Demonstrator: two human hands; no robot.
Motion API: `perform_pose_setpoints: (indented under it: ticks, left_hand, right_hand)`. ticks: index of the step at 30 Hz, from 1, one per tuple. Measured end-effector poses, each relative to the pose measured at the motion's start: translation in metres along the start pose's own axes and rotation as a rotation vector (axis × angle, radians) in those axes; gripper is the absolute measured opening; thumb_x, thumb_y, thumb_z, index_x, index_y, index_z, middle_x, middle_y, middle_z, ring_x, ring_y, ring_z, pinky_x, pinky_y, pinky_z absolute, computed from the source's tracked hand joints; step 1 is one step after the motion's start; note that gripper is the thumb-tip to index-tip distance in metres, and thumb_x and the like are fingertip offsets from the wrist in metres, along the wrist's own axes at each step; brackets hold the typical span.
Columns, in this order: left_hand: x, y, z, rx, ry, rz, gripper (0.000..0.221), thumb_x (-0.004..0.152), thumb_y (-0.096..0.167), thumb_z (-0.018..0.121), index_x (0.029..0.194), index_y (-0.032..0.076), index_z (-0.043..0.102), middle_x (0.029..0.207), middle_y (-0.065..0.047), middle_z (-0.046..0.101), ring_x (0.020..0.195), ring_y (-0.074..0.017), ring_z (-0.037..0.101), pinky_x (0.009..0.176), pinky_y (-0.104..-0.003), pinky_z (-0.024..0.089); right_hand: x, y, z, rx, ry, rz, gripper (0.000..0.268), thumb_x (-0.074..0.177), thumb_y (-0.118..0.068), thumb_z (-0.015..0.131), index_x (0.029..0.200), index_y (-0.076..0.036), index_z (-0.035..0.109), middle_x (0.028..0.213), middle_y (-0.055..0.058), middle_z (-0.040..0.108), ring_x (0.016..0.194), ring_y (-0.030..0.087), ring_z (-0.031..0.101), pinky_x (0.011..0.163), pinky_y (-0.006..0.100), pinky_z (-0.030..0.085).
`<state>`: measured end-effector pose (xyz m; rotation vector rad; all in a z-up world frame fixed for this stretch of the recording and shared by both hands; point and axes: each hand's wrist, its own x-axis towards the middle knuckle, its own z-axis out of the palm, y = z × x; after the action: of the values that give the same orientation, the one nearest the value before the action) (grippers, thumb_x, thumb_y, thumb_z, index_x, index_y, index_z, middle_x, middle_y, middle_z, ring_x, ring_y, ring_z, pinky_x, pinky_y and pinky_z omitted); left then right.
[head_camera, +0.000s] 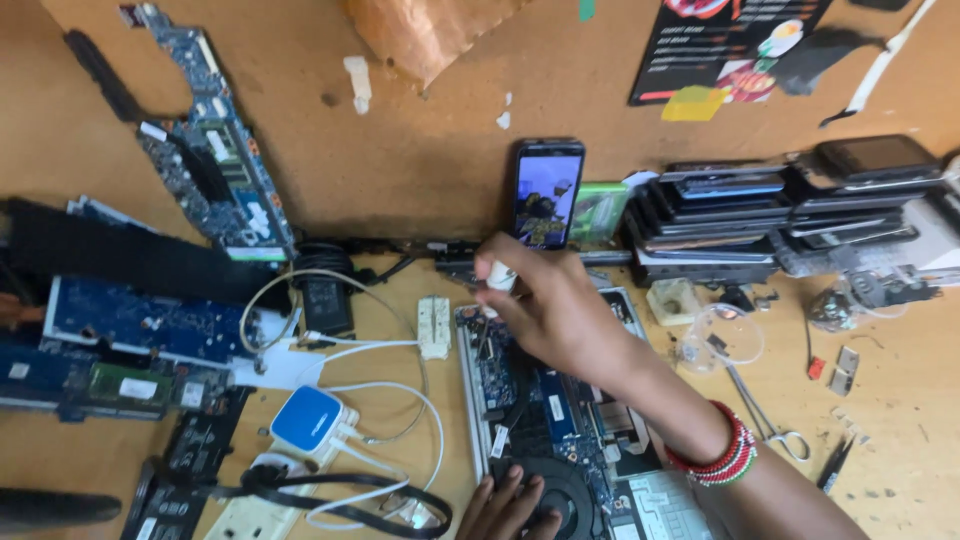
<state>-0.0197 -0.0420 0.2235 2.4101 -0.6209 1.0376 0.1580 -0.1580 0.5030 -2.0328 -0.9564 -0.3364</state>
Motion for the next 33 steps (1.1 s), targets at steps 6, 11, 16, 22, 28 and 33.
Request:
perform_pose_setpoints:
  ticks: [6,11,16,22,28,33]
  left_hand:
    - [0.044,0.019,-0.054,-0.185,-0.089,-0.078,0.03,0.11,0.042,0.049,0.114,0.021,0.071,0.125,-0.008,0.076,0.124,-0.0337,0.068,0.101,-0.055,0.05]
    - [0.01,0.003,0.009,0.02,0.194,0.013,0.006,0.096,0.038,0.071,0.093,0.035,0.072,0.112,0.007,0.08,0.105,-0.0208,0.078,0.09,-0.045,0.059]
    - [0.029,0.012,-0.027,-0.108,0.104,-0.054,0.015,0.102,0.041,0.067,0.099,0.028,0.073,0.118,0.001,0.079,0.114,-0.0261,0.075,0.096,-0.049,0.056]
    - [0.01,0.007,0.013,-0.07,0.303,-0.052,0.027,0.102,0.052,0.062,0.089,0.031,0.074,0.108,0.006,0.082,0.103,-0.0208,0.08,0.089,-0.046,0.061]
    - [0.0,0.006,0.02,-0.158,0.212,-0.116,0.036,0.107,0.054,0.059,0.11,0.026,0.081,0.114,0.006,0.081,0.114,-0.0221,0.075,0.098,-0.046,0.056]
    - [-0.021,0.004,0.054,-0.107,0.248,-0.174,0.043,0.103,0.054,0.063,0.115,0.018,0.082,0.113,0.01,0.081,0.115,-0.0163,0.073,0.098,-0.039,0.055]
  right_hand:
    - [0.027,-0.012,-0.012,0.063,-0.227,0.011,0.019,0.094,0.002,0.065,0.087,-0.014,0.059,0.064,-0.002,0.052,0.047,0.009,0.035,0.051,0.025,0.03]
    - [0.064,-0.037,-0.019,-0.119,-0.661,0.15,0.03,0.064,0.005,0.055,0.08,-0.013,0.073,0.079,-0.002,0.079,0.075,0.015,0.073,0.073,0.03,0.051]
    - [0.083,-0.078,-0.015,-0.599,-0.92,0.326,0.03,0.095,-0.034,0.051,0.102,-0.011,0.07,0.109,0.012,0.074,0.108,0.033,0.068,0.089,0.047,0.052]
    - [0.09,-0.081,-0.008,-0.708,-0.974,0.327,0.032,0.1,-0.024,0.048,0.085,-0.007,0.07,0.089,0.012,0.077,0.088,0.032,0.073,0.081,0.044,0.053]
    - [0.081,-0.052,-0.007,-0.462,-0.965,0.098,0.04,0.074,0.007,0.062,0.102,-0.02,0.072,0.114,0.002,0.069,0.107,0.026,0.067,0.089,0.041,0.05]
    - [0.076,-0.079,-0.016,-0.569,-0.957,0.435,0.05,0.103,-0.058,0.04,0.118,-0.012,0.055,0.108,0.011,0.073,0.098,0.029,0.073,0.082,0.044,0.056]
